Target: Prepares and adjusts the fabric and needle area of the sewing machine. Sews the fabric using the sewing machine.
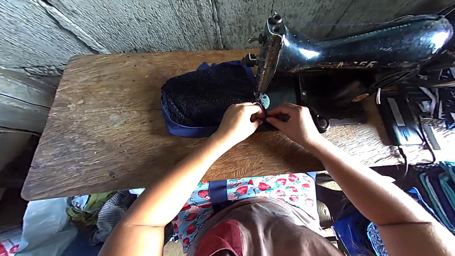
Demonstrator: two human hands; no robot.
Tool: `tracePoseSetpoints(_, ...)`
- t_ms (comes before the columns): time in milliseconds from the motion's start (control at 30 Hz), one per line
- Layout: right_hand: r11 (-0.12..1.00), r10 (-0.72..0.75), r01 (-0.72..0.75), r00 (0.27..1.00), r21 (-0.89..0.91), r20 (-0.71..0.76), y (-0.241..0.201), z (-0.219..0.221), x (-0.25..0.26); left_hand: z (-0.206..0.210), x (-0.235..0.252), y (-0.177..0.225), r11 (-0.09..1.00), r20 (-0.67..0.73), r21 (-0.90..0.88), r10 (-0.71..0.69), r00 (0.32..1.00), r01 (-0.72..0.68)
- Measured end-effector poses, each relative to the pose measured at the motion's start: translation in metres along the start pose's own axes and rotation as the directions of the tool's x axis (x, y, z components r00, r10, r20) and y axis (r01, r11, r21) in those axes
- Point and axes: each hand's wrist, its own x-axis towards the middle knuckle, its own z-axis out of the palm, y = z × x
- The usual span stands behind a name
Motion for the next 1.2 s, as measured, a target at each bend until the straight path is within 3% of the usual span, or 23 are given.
tracePoseSetpoints(167,0.998,0.062,-0.062,0.998,0.001,0.012,-0.005,0.001,0.001,0.001,0.002,-0.005,1.0,-0.005,-0.008,-0.001,1.0,0.001)
tracePoseSetpoints(333,0.975,0.22,-0.222,0.974,0.022,0.048,-0.012,0.001,0.006,-0.003,0.005,0.0,0.999,0.021,0.026,-0.038,0.999,0.037)
tracePoseSetpoints(400,0.979,0.206,-0.206,0.978,0.003,0.035,-0.012,0.003,0.004,-0.005,0.008,-0.001,0.998,0.015,0.059,-0.01,1.0,0.009)
tracePoseSetpoints(467,0.992,0.11,-0.11,0.994,-0.056,-0.006,-0.01,0.006,-0.001,-0.007,0.01,-0.003,0.996,0.034,0.087,0.016,0.999,-0.019)
tracePoseSetpoints(533,0.983,-0.081,0.067,0.994,-0.173,-0.074,-0.006,0.011,-0.006,-0.009,0.012,-0.006,0.996,0.053,0.088,0.022,0.998,-0.027)
tracePoseSetpoints(633,0.899,-0.337,0.279,0.933,-0.338,-0.126,0.0,0.016,-0.008,-0.008,0.012,-0.01,0.998,0.043,0.064,0.016,0.999,-0.019)
tracePoseSetpoints(800,0.718,-0.581,0.5,0.814,-0.483,-0.021,0.006,0.019,-0.005,-0.01,0.018,-0.006,0.996,0.098,0.027,-0.088,0.991,0.086)
tracePoseSetpoints(867,0.654,-0.634,0.569,0.772,-0.499,0.049,0.008,0.016,-0.001,-0.01,0.022,-0.006,0.999,0.096,0.028,-0.038,0.995,0.035)
tracePoseSetpoints(967,0.732,-0.58,0.545,0.813,-0.409,0.045,0.009,0.013,0.001,-0.01,0.026,-0.009,0.997,0.113,0.039,0.056,0.992,-0.061)
tracePoseSetpoints(1067,0.921,-0.335,0.316,0.941,-0.227,-0.05,0.008,0.009,-0.004,-0.01,0.026,-0.013,0.998,0.126,0.022,0.055,0.99,-0.059)
tracePoseSetpoints(1200,0.951,-0.255,0.227,0.96,-0.212,-0.115,0.009,0.009,-0.007,-0.009,0.024,-0.014,0.999,0.106,-0.026,0.024,0.994,-0.021)
